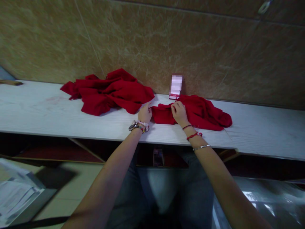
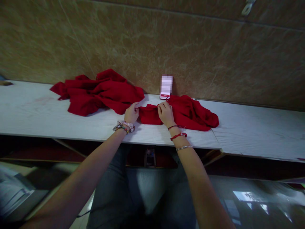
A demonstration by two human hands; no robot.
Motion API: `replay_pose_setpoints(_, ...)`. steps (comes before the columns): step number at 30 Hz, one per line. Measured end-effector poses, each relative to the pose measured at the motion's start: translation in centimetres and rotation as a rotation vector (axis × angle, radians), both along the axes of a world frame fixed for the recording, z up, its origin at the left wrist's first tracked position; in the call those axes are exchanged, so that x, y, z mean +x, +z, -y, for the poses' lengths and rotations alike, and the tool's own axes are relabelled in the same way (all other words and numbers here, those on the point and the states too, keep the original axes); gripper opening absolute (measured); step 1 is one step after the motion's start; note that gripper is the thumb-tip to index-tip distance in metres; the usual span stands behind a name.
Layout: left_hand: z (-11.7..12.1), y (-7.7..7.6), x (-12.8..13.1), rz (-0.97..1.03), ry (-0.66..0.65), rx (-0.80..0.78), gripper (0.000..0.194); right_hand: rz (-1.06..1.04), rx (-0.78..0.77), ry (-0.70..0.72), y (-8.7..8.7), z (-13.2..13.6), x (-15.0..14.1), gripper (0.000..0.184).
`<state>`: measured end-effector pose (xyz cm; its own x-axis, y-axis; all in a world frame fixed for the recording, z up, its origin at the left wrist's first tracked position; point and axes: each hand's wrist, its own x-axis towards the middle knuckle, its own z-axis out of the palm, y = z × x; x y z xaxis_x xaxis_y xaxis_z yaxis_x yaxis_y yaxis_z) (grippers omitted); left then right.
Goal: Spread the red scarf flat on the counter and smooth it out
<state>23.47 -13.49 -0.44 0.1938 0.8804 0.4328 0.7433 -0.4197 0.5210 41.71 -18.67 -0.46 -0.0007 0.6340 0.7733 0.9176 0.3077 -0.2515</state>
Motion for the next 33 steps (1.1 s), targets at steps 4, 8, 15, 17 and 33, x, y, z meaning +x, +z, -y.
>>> replay_pose_setpoints(4, 0.1, 0.3, 0.0, -0.028, 0.185, 0.007, 0.038, -0.209, 0.202, -0.142, 0.5, -0.1, 1.7, 0.021)
replay_pose_setpoints(8, -0.2, 0.1, 0.0, -0.012, 0.168, -0.001, 0.033, -0.236, 0.107, -0.074, 0.6, 0.2, 2.6, 0.019)
replay_pose_setpoints(15, -0.6, -0.3, 0.3, -0.112, -0.064, 0.004, 0.024, -0.141, -0.103, 0.072, -0.2, 0.1, 2.1, 0.023)
replay_pose_setpoints(17, -0.7, -0.4, 0.2, -0.152, -0.057, 0.008, 0.024, -0.107, -0.133, 0.03, -0.5, -0.1, 2.1, 0.024)
replay_pose_setpoints(33, -1.5, 0.0, -0.7, -0.051, 0.254, 0.087, 0.017, -0.378, 0.112, -0.138, 1.3, 1.0, 3.1, 0.018)
